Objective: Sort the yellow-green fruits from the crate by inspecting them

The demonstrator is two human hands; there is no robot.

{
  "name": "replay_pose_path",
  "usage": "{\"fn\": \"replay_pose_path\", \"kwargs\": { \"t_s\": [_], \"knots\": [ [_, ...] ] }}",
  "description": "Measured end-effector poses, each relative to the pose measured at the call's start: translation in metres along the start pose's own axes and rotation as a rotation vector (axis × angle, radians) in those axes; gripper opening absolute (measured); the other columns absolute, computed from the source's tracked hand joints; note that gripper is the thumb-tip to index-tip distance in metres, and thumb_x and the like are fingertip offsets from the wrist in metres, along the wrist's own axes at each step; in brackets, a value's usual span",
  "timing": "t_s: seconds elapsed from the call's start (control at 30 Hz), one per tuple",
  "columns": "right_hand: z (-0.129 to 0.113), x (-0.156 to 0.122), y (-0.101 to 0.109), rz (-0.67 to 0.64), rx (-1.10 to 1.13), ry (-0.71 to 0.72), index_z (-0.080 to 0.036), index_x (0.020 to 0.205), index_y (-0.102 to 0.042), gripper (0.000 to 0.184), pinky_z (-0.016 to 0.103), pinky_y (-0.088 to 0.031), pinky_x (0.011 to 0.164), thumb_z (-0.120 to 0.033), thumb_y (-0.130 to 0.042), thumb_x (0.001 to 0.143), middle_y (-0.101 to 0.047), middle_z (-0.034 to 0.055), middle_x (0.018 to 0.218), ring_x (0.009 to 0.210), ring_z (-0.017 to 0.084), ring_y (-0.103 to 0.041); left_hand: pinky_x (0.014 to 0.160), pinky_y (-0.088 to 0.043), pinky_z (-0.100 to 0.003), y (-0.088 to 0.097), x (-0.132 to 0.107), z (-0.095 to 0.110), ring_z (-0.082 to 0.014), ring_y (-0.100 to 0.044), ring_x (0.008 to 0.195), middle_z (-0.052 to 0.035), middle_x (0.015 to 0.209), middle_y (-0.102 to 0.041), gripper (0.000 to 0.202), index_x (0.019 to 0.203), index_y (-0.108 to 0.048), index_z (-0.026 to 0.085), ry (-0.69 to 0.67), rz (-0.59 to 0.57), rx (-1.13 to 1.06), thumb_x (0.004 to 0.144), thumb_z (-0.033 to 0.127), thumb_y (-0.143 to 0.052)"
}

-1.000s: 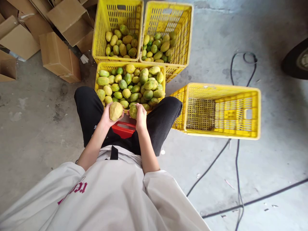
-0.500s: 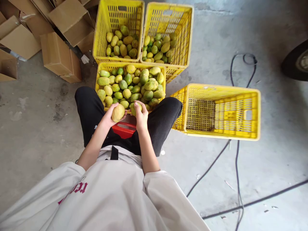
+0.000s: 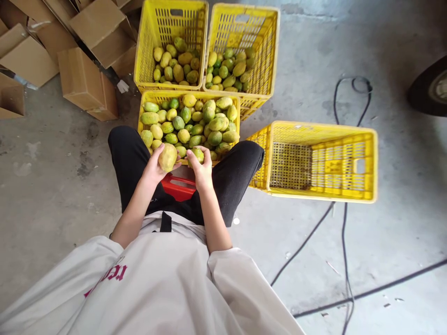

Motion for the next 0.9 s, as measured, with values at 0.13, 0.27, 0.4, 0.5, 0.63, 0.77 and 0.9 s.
{"fn": "replay_pose_path", "kwargs": {
  "t_s": [0.13, 0.27, 0.4, 0.5, 0.63, 0.77, 0.9],
  "knots": [
    [0.002, 0.003, 0.002, 0.009, -0.017, 0.006, -0.031, 0.121, -0.071, 0.064, 0.027, -0.066, 0.069, -0.055, -0.107, 0.073, -0.076, -0.0023, 0.104, 0.09, 0.02, -0.08, 0.083, -0.07, -0.025, -0.001, 0.001, -0.003, -0.0165, -0.082, 0.076, -0.0022, 0.09, -0.084, 0.023, 0.1, -0.072, 0.022, -0.008, 0.009, 0.031, 0.119, 0.012, -0.065],
    [0.02, 0.011, 0.005, 0.111, 0.043, -0.198, -0.032, 0.116, -0.065, 0.048, 0.024, -0.06, 0.058, -0.054, -0.098, 0.089, -0.074, -0.0054, 0.095, 0.072, 0.017, -0.076, 0.082, -0.071, -0.025, 0.004, 0.013, -0.008, -0.0165, -0.08, 0.078, -0.0023, 0.091, -0.083, 0.023, 0.105, -0.076, 0.022, 0.059, 0.086, -0.042, 0.122, 0.022, -0.061],
    [0.043, 0.006, 0.005, 0.152, 0.215, -0.652, -0.028, 0.103, -0.062, 0.025, 0.021, -0.05, 0.046, -0.047, -0.076, 0.111, -0.066, -0.0032, 0.079, 0.06, 0.017, -0.066, 0.074, -0.071, -0.026, 0.015, 0.025, -0.012, -0.0166, -0.076, 0.071, -0.0008, 0.087, -0.08, 0.009, 0.113, -0.078, 0.024, 0.139, 0.184, -0.051, 0.118, 0.029, -0.073],
    [0.049, 0.003, 0.003, 0.165, 0.35, -0.912, -0.027, 0.099, -0.059, 0.017, 0.022, -0.049, 0.045, -0.034, -0.063, 0.114, -0.064, 0.0006, 0.081, 0.063, 0.02, -0.065, 0.058, -0.067, -0.025, 0.022, 0.031, -0.017, -0.0178, -0.074, 0.06, -0.0016, 0.078, -0.077, 0.014, 0.121, -0.078, 0.022, 0.242, 0.202, -0.006, 0.116, 0.034, -0.075],
    [0.012, 0.043, -0.011, 0.066, 0.374, -0.851, -0.026, 0.096, -0.06, 0.014, 0.025, -0.058, 0.048, -0.025, -0.065, 0.109, -0.067, 0.0037, 0.086, 0.076, 0.023, -0.071, 0.048, -0.061, -0.024, 0.029, 0.035, -0.019, -0.0203, -0.075, 0.055, -0.0037, 0.075, -0.076, 0.02, 0.124, -0.077, 0.019, 0.318, 0.197, -0.019, 0.118, 0.036, -0.068],
    [-0.101, 0.101, -0.033, -0.051, 0.49, -0.3, -0.023, 0.084, -0.074, 0.038, 0.034, -0.077, 0.076, -0.043, -0.061, 0.114, -0.089, 0.0125, 0.116, 0.133, 0.028, -0.087, 0.056, -0.069, -0.029, 0.032, 0.035, -0.015, -0.023, -0.081, 0.065, -0.0036, 0.08, -0.077, 0.021, 0.126, -0.076, 0.022, 0.317, 0.198, -0.118, 0.122, 0.035, -0.061],
    [-0.213, 0.103, -0.044, -0.339, 0.536, 0.174, -0.022, 0.05, -0.028, 0.061, 0.029, -0.055, 0.074, -0.053, -0.013, 0.1, -0.089, -0.0139, 0.137, 0.166, 0.026, -0.063, 0.048, -0.062, -0.023, 0.032, 0.036, -0.011, -0.018, -0.073, 0.055, -0.0022, 0.077, -0.074, 0.025, 0.113, -0.072, 0.022, 0.301, 0.223, -0.124, 0.126, 0.038, -0.057]
  ]
}}
Point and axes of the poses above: each hand's wrist, its own x-axis towards the middle knuckle, its own y-axis out of the back of the hand, z = x × y, the point moved 2 cm from there along x, towards the middle knuckle
